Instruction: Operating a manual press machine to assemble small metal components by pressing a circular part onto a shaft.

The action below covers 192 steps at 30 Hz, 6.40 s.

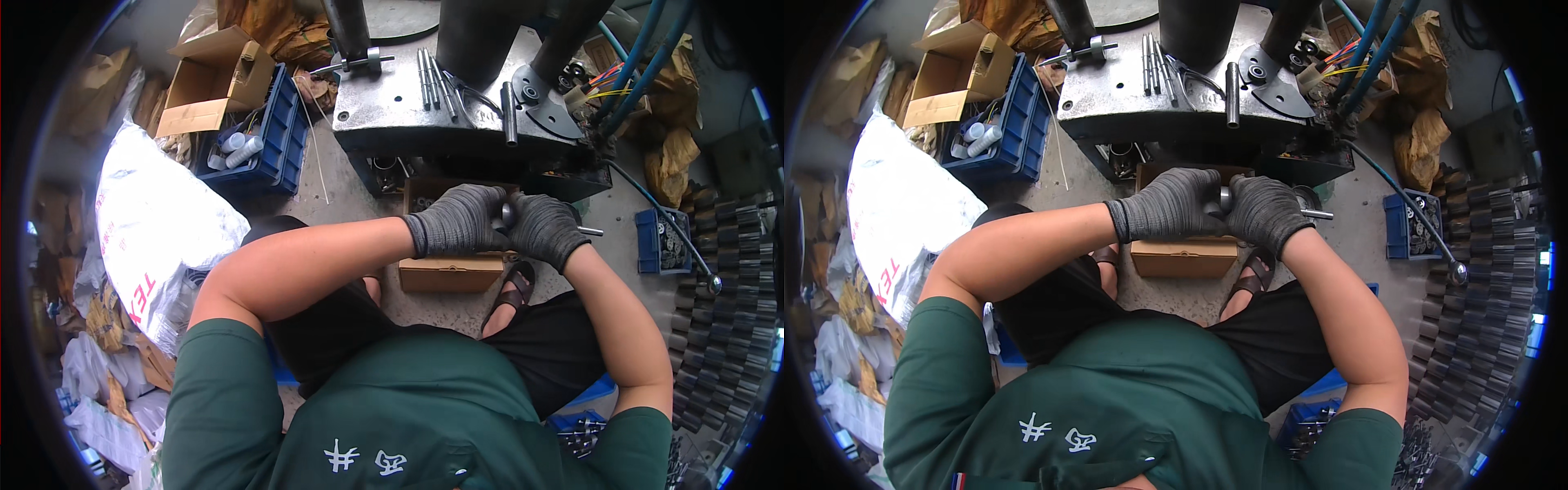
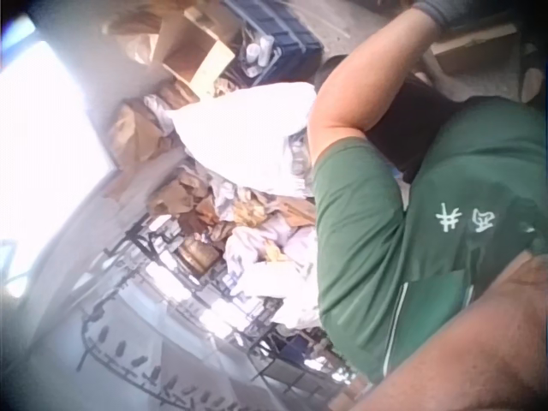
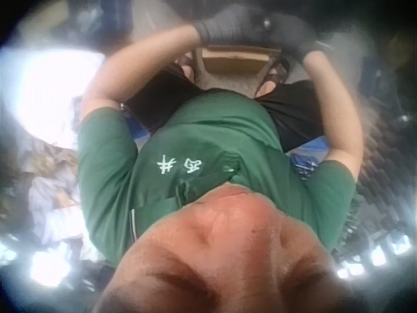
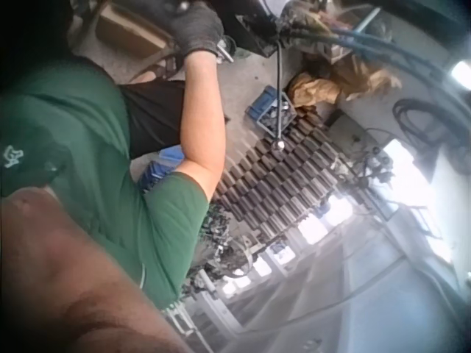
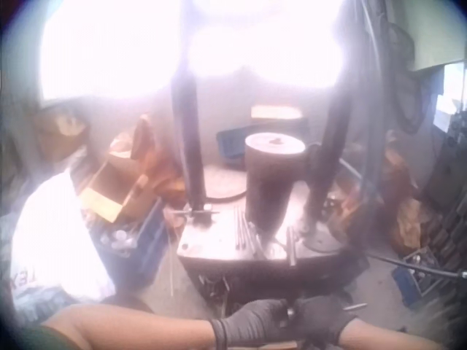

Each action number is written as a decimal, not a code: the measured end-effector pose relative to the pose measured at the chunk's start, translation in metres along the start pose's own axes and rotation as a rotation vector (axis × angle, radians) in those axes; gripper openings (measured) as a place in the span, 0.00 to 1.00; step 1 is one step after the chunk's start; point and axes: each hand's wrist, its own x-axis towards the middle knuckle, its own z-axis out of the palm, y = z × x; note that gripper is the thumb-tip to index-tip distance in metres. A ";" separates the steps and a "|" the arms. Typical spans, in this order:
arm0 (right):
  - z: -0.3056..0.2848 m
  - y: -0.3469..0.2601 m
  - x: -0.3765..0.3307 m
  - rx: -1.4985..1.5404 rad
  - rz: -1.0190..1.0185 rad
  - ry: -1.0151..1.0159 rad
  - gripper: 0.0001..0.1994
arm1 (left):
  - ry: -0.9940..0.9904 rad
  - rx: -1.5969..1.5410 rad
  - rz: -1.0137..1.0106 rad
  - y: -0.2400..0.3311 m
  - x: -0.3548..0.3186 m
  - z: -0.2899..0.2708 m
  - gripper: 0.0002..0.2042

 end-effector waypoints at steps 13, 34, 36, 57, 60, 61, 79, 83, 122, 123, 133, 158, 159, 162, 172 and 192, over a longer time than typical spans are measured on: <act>0.008 0.063 -0.001 0.037 -0.007 -0.002 0.27 | 0.390 -1.132 -0.626 -0.075 0.002 -0.023 0.20; 0.002 0.008 -0.019 0.197 -0.245 0.206 0.28 | -0.044 -1.450 -0.691 -0.044 -0.004 0.011 0.25; 0.003 0.003 -0.024 0.228 -0.275 0.240 0.28 | -0.067 -1.058 -0.198 -0.030 -0.006 0.012 0.32; 0.026 -0.003 -0.021 0.458 -0.331 0.311 0.28 | 0.024 -0.403 -0.056 -0.032 0.000 0.017 0.39; 0.031 -0.003 -0.020 0.467 -0.403 0.350 0.27 | -0.019 -0.395 -0.097 -0.029 -0.003 0.015 0.36; 0.032 -0.002 -0.020 0.425 -0.359 0.306 0.26 | -0.013 -0.388 -0.109 -0.026 -0.004 0.013 0.36; 0.009 0.067 0.004 0.145 0.079 0.122 0.24 | 0.163 -0.852 -0.604 -0.049 0.033 0.033 0.18; 0.008 0.076 0.012 0.447 -0.002 0.282 0.29 | 0.292 -1.017 -0.680 -0.060 0.063 0.045 0.15; -0.159 0.013 0.020 1.246 -0.506 0.860 0.26 | -0.091 -1.107 -0.125 0.042 0.009 -0.034 0.15; -0.178 0.009 0.030 1.231 -0.484 0.862 0.26 | -0.050 -1.087 -0.092 0.040 0.009 -0.042 0.15; -0.294 -0.018 0.135 0.292 -0.324 0.906 0.28 | 0.148 -1.194 -0.076 0.019 0.018 -0.082 0.12; 0.000 -0.045 0.046 0.318 -0.705 0.320 0.10 | 0.641 -1.159 0.047 -0.006 -0.012 -0.155 0.11; 0.034 -0.040 0.061 0.242 -0.712 0.126 0.10 | 0.654 -1.070 0.004 -0.007 -0.011 -0.156 0.10; 0.126 -0.025 0.104 -0.234 -0.588 -0.477 0.20 | 0.653 -0.954 0.055 -0.010 -0.006 -0.148 0.12; 0.168 0.002 0.205 -0.200 -0.442 -0.458 0.22 | 0.556 -0.576 -0.018 0.001 -0.003 -0.139 0.13; 0.265 -0.002 0.226 -0.197 -0.276 -0.289 0.22 | 0.473 -0.650 -0.078 -0.008 0.013 -0.132 0.15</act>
